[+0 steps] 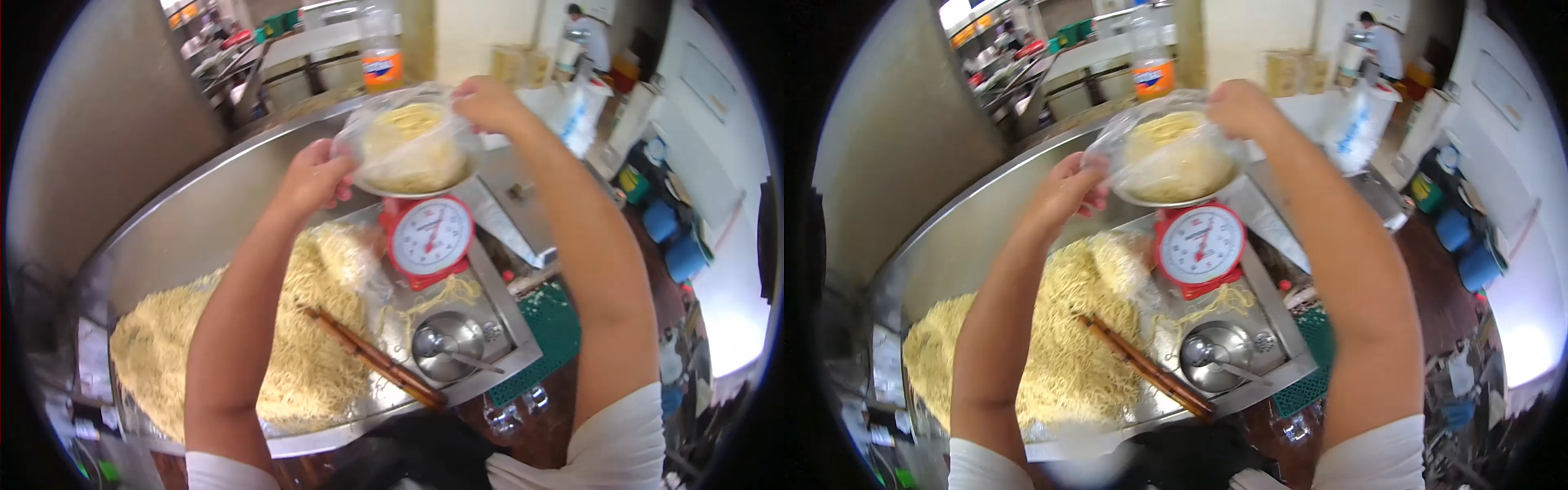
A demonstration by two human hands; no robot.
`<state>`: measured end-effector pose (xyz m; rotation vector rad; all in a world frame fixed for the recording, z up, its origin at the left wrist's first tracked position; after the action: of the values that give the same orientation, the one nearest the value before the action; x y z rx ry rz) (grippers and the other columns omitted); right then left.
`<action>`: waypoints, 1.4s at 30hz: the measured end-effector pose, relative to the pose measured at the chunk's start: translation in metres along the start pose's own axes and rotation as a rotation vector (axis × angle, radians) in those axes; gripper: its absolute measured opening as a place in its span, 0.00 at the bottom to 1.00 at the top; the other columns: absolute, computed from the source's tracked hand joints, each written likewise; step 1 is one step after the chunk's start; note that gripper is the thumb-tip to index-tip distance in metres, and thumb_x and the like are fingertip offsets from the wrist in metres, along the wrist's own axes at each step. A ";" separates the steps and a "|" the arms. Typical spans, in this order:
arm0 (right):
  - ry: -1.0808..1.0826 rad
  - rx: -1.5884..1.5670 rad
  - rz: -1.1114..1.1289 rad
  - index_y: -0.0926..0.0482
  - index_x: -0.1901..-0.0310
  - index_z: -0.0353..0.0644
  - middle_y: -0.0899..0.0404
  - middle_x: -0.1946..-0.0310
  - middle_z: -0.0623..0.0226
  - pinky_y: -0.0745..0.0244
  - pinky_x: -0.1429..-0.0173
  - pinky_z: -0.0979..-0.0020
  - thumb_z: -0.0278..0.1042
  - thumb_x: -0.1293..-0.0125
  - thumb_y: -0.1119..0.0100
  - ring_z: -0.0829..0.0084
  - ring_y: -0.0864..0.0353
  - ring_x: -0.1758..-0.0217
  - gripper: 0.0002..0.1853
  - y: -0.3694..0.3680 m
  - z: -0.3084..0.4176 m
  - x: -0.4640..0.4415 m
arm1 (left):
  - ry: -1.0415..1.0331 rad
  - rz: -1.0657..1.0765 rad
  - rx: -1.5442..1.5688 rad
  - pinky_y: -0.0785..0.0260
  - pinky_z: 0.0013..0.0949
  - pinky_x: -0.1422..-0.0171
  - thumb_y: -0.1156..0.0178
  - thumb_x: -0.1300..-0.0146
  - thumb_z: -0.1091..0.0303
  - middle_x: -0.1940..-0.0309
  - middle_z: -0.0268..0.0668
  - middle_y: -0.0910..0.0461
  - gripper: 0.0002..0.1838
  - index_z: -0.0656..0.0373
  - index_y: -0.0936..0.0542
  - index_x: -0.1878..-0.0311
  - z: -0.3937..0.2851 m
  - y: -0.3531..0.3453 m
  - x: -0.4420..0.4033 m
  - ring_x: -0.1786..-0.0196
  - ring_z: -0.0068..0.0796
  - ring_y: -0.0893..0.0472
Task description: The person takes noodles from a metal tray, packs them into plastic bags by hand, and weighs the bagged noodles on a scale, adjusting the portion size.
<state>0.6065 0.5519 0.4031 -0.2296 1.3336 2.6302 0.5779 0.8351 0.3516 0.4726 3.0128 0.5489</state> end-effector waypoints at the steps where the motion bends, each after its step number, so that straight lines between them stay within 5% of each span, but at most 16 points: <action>1: 0.027 -0.059 -0.051 0.19 0.62 0.37 0.19 0.77 0.62 0.24 0.72 0.67 0.42 0.45 0.38 0.72 0.20 0.79 0.16 0.002 0.002 0.003 | 0.038 -0.017 0.052 0.32 0.27 0.69 0.40 0.41 0.53 0.71 0.31 0.23 0.21 0.56 0.25 0.51 0.010 0.009 0.005 0.71 0.20 0.23; 3: 0.029 -0.059 -0.172 0.23 0.49 0.37 0.18 0.67 0.60 0.25 0.68 0.69 0.52 0.45 0.34 0.73 0.21 0.74 0.29 0.010 0.004 0.008 | 0.092 -0.130 0.058 0.32 0.29 0.66 0.44 0.38 0.41 0.73 0.31 0.23 0.25 0.56 0.23 0.55 0.051 0.047 0.019 0.69 0.21 0.23; 5: 0.066 -0.202 -0.220 0.22 0.49 0.39 0.20 0.64 0.65 0.27 0.66 0.71 0.53 0.44 0.35 0.76 0.22 0.69 0.28 0.019 0.015 0.026 | 0.030 -0.408 -0.335 0.30 0.38 0.61 0.44 0.41 0.36 0.66 0.44 0.19 0.32 0.63 0.21 0.61 0.161 0.124 0.027 0.68 0.38 0.21; 7: 0.072 -0.180 -0.147 0.22 0.50 0.43 0.22 0.65 0.72 0.30 0.67 0.75 0.52 0.42 0.37 0.80 0.24 0.68 0.25 0.029 0.032 0.049 | 0.214 -0.483 -0.866 0.32 0.42 0.41 0.43 0.41 0.43 0.54 0.50 0.19 0.29 0.63 0.19 0.52 0.264 0.179 0.105 0.49 0.50 0.22; 8: 0.072 -0.192 -0.122 0.21 0.50 0.44 0.22 0.66 0.75 0.32 0.67 0.77 0.52 0.42 0.38 0.82 0.26 0.69 0.23 0.031 0.036 0.057 | 0.382 -0.453 -1.080 0.35 0.45 0.36 0.44 0.41 0.47 0.52 0.51 0.20 0.26 0.59 0.19 0.48 0.304 0.181 0.164 0.43 0.48 0.24; 9: 0.068 -0.201 -0.102 0.21 0.51 0.46 0.23 0.68 0.77 0.35 0.68 0.79 0.51 0.41 0.38 0.83 0.27 0.70 0.21 0.033 0.040 0.063 | 0.680 -0.058 -1.220 0.36 0.45 0.34 0.46 0.39 0.48 0.51 0.49 0.20 0.26 0.58 0.21 0.46 0.345 0.175 0.208 0.43 0.46 0.24; 10: 0.081 -0.207 -0.071 0.21 0.52 0.46 0.24 0.68 0.78 0.35 0.67 0.79 0.50 0.40 0.39 0.84 0.27 0.69 0.20 0.034 0.047 0.067 | 0.420 -0.617 -1.225 0.33 0.46 0.41 0.50 0.35 0.51 0.54 0.49 0.19 0.23 0.59 0.21 0.49 0.406 0.178 0.269 0.47 0.49 0.23; 13: 0.138 -0.203 -0.006 0.21 0.53 0.46 0.24 0.70 0.79 0.36 0.66 0.82 0.48 0.39 0.40 0.85 0.27 0.69 0.17 0.034 0.070 0.074 | 0.545 -0.641 -0.766 0.31 0.49 0.49 0.52 0.32 0.54 0.59 0.50 0.20 0.19 0.60 0.21 0.55 0.356 0.195 0.298 0.53 0.52 0.22; 17: 0.301 -0.302 -0.012 0.21 0.53 0.45 0.23 0.69 0.78 0.35 0.66 0.83 0.48 0.37 0.41 0.86 0.27 0.68 0.17 0.018 0.147 0.077 | 0.160 -0.979 -0.825 0.36 0.50 0.69 0.53 0.30 0.51 0.76 0.50 0.25 0.21 0.59 0.25 0.70 0.245 0.243 0.276 0.71 0.57 0.25; 21: 0.529 -0.428 0.154 0.20 0.54 0.44 0.21 0.69 0.75 0.31 0.63 0.79 0.44 0.40 0.37 0.83 0.25 0.67 0.17 -0.038 0.242 0.100 | -0.171 -1.042 -0.824 0.34 0.43 0.68 0.50 0.31 0.53 0.77 0.48 0.24 0.20 0.60 0.22 0.69 0.100 0.259 0.268 0.72 0.52 0.25; 26: 0.696 -0.427 0.446 0.25 0.45 0.40 0.19 0.61 0.62 0.24 0.56 0.70 0.38 0.44 0.33 0.73 0.20 0.61 0.25 -0.145 0.349 0.159 | -0.415 -0.924 -0.353 0.36 0.30 0.72 0.45 0.31 0.54 0.80 0.34 0.26 0.19 0.61 0.23 0.69 0.013 0.270 0.260 0.77 0.25 0.27; 30: 0.844 -0.560 0.624 0.25 0.46 0.39 0.20 0.57 0.61 0.25 0.60 0.75 0.36 0.38 0.37 0.81 0.21 0.59 0.20 -0.247 0.400 0.199 | -0.540 -0.687 0.113 0.41 0.18 0.76 0.44 0.31 0.54 0.81 0.24 0.30 0.16 0.56 0.24 0.69 -0.028 0.254 0.261 0.80 0.11 0.33; 34: 0.323 -0.638 0.960 0.22 0.52 0.39 0.18 0.66 0.68 0.27 0.62 0.74 0.37 0.35 0.42 0.79 0.21 0.64 0.14 -0.293 0.387 0.216 | -0.564 -0.598 0.344 0.42 0.18 0.77 0.44 0.31 0.54 0.80 0.24 0.28 0.16 0.54 0.24 0.69 -0.023 0.262 0.265 0.80 0.10 0.32; 38: 0.235 -0.453 0.867 0.22 0.58 0.37 0.20 0.69 0.66 0.27 0.64 0.72 0.39 0.37 0.41 0.76 0.22 0.68 0.13 -0.302 0.332 0.201 | -0.066 -0.242 -0.031 0.27 0.24 0.63 0.44 0.33 0.47 0.51 0.39 0.20 0.25 0.57 0.23 0.44 0.064 0.300 0.268 0.59 0.26 0.21; 40: 0.301 -0.305 0.751 0.22 0.53 0.37 0.19 0.64 0.63 0.26 0.58 0.71 0.37 0.40 0.38 0.74 0.21 0.63 0.17 -0.307 0.301 0.186 | 0.373 -0.235 -0.354 0.25 0.33 0.53 0.46 0.34 0.44 0.38 0.40 0.28 0.30 0.54 0.29 0.36 0.149 0.357 0.281 0.49 0.35 0.22; 42: 0.331 -0.286 0.620 0.23 0.47 0.37 0.18 0.58 0.60 0.25 0.52 0.71 0.36 0.43 0.35 0.72 0.20 0.58 0.23 -0.313 0.277 0.186 | 0.409 -0.604 -0.850 0.29 0.42 0.43 0.44 0.37 0.47 0.42 0.48 0.25 0.29 0.59 0.26 0.40 0.285 0.453 0.318 0.43 0.46 0.23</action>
<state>0.4834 0.9748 0.2796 -0.3510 1.2670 3.4375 0.4333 1.4311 0.2472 -0.6277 2.6104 1.8453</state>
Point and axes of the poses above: each hand's wrist, its own x-axis away from the middle knuckle, its own y-axis out of the back of the hand, z = x × y, the point moved 5 cm from there along -x, towards the middle knuckle
